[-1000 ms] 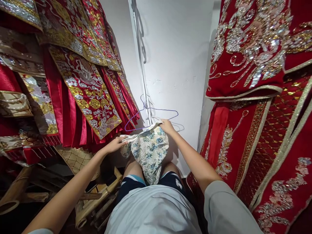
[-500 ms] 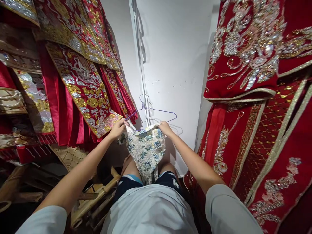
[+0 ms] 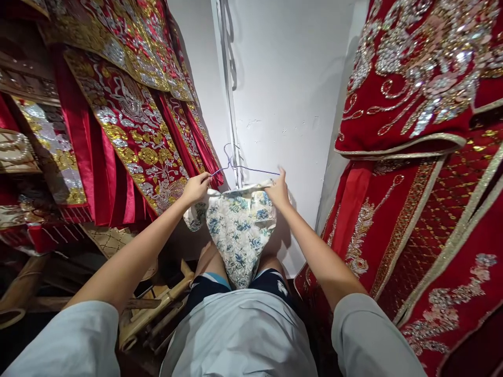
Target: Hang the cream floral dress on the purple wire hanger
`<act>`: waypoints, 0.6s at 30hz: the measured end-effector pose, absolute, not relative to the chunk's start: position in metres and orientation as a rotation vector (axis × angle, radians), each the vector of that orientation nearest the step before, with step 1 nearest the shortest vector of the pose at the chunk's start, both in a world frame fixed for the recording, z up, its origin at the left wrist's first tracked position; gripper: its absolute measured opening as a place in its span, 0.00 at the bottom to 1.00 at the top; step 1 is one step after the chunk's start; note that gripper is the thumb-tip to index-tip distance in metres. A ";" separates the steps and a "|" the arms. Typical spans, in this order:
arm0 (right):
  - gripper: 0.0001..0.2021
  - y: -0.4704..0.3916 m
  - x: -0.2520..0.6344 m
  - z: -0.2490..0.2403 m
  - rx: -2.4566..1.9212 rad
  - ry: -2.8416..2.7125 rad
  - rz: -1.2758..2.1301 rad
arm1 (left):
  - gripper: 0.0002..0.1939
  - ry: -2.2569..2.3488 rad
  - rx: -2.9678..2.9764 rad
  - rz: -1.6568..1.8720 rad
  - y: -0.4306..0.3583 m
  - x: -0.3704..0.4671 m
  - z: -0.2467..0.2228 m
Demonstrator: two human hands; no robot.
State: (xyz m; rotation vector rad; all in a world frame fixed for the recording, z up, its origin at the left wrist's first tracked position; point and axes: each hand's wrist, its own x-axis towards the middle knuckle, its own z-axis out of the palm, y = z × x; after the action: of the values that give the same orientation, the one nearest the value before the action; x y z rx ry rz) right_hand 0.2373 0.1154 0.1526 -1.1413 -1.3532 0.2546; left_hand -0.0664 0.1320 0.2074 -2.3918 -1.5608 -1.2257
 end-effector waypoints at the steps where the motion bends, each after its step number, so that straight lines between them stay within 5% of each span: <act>1: 0.49 0.118 0.245 0.157 -1.165 -1.329 0.226 | 0.12 -1.539 -2.421 -1.235 0.135 -0.068 0.208; 7: 0.16 0.127 0.289 0.184 -1.318 -1.598 0.496 | 0.12 -1.467 -2.494 -1.232 0.150 -0.075 0.212; 14: 0.21 0.102 0.300 0.203 -1.005 -1.491 1.237 | 0.18 -1.746 -2.285 -1.467 0.147 -0.096 0.204; 18: 0.26 0.102 0.262 0.189 -0.904 -1.388 1.041 | 0.14 -1.756 -2.435 -1.399 0.143 -0.087 0.200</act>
State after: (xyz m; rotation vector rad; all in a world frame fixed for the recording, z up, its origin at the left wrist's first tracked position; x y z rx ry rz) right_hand 0.2615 0.1021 0.1887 -0.9044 -1.3875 1.0408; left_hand -0.0873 0.1429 0.2002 -2.4351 -1.7556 -1.3992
